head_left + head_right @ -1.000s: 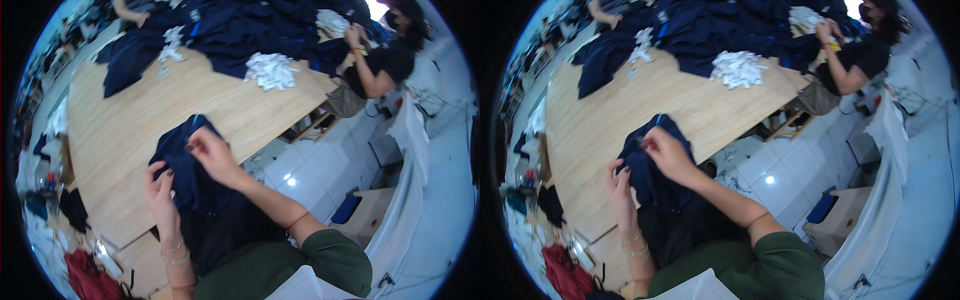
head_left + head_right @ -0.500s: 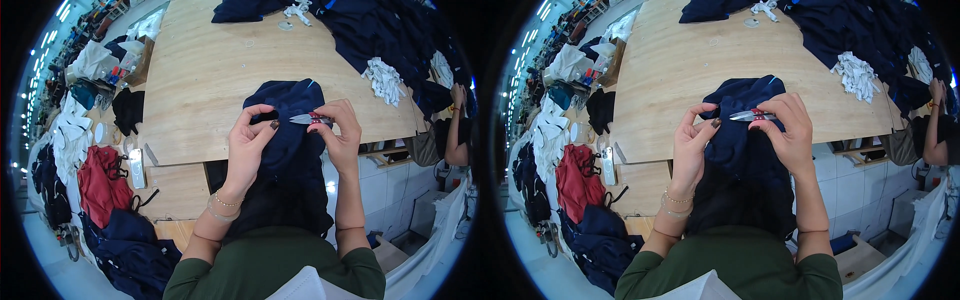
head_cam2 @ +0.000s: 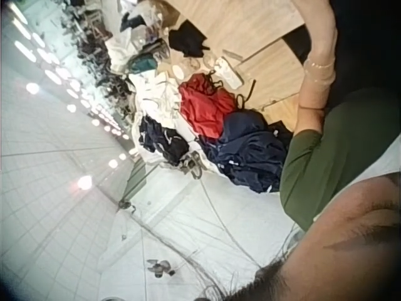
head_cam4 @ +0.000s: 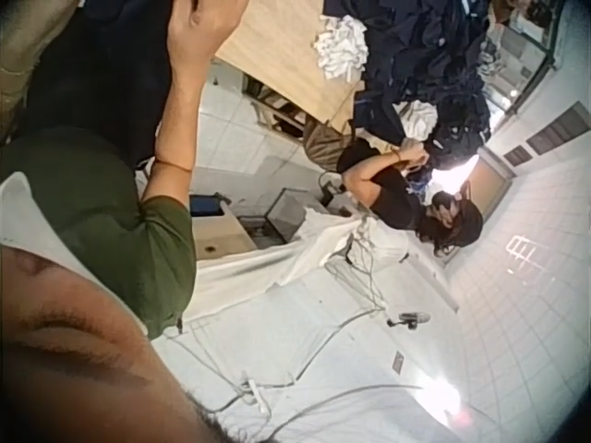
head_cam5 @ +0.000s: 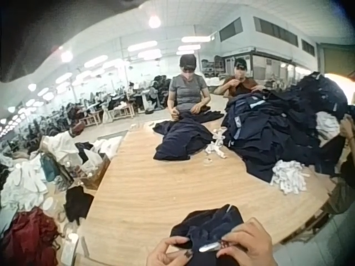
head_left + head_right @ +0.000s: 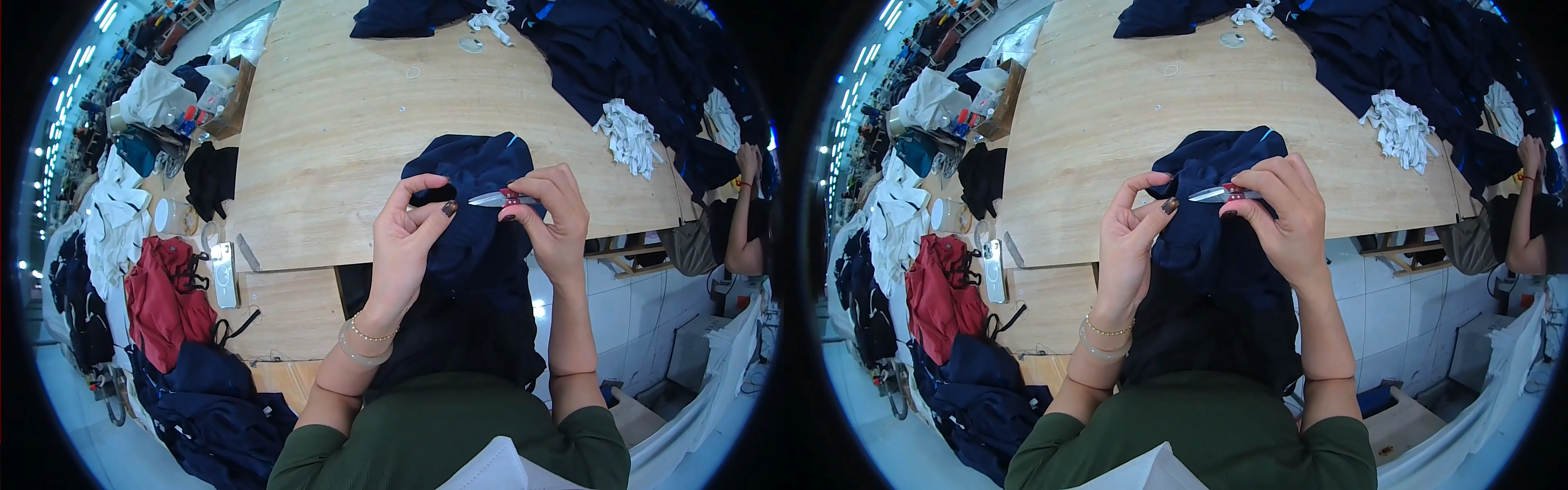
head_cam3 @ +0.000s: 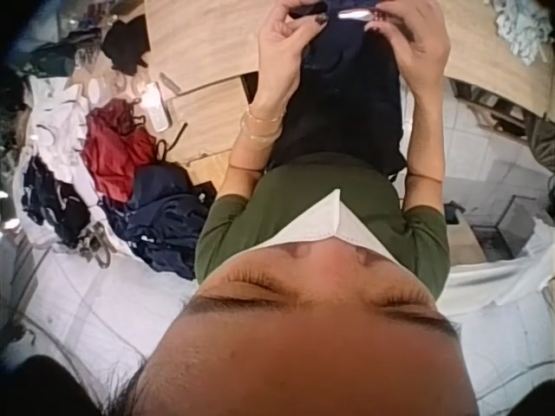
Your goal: Trimming loose threads from blue garments using thread snips in a factory environment.
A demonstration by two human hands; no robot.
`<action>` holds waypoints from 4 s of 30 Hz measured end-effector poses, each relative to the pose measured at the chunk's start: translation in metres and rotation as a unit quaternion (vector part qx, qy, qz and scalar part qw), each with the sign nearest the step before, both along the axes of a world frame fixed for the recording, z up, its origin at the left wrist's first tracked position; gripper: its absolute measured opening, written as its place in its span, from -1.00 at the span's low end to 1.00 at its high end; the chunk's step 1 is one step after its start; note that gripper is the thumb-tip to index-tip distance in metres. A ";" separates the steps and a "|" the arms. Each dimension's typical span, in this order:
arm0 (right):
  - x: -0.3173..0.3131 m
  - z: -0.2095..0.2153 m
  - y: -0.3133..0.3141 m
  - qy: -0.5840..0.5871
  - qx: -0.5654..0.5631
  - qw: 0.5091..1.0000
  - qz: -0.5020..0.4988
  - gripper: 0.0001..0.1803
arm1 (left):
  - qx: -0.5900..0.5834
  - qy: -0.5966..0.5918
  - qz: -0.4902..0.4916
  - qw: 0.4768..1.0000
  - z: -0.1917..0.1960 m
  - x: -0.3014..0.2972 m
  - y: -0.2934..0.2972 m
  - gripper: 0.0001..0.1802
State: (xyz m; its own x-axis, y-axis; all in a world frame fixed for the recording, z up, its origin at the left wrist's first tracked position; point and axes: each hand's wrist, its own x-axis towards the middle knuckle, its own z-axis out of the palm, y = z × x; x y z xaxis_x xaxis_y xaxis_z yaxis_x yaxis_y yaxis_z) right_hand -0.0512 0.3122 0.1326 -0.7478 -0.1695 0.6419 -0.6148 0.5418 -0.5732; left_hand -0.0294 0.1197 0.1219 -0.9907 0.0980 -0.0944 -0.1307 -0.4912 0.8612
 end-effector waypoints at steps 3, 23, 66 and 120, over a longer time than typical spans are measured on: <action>0.000 0.001 0.000 0.002 -0.002 1.000 -0.003 -0.72 | -0.002 0.002 0.000 1.000 0.000 0.000 0.000 -0.67; -0.006 0.008 0.007 -0.013 -0.023 0.999 0.019 -0.72 | -0.060 0.042 -0.008 0.997 0.005 0.004 0.002 -0.65; -0.038 -0.010 0.021 -0.267 -0.265 0.926 0.023 -0.90 | -0.041 0.070 -0.079 0.994 -0.008 -0.005 -0.009 -0.55; -0.069 0.182 0.098 -0.292 0.041 0.911 0.289 -0.80 | -0.340 0.243 -0.384 0.823 0.153 -0.061 -0.100 -0.26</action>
State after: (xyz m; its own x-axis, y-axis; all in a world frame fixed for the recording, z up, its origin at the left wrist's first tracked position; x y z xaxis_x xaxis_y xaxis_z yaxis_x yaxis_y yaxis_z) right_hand -0.1207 0.4102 0.3145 -0.7287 -0.6722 0.1310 -0.4138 0.2798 -0.8663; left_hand -0.0902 0.0196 0.2750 -0.5975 0.8019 0.0027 0.2636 0.1933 0.9451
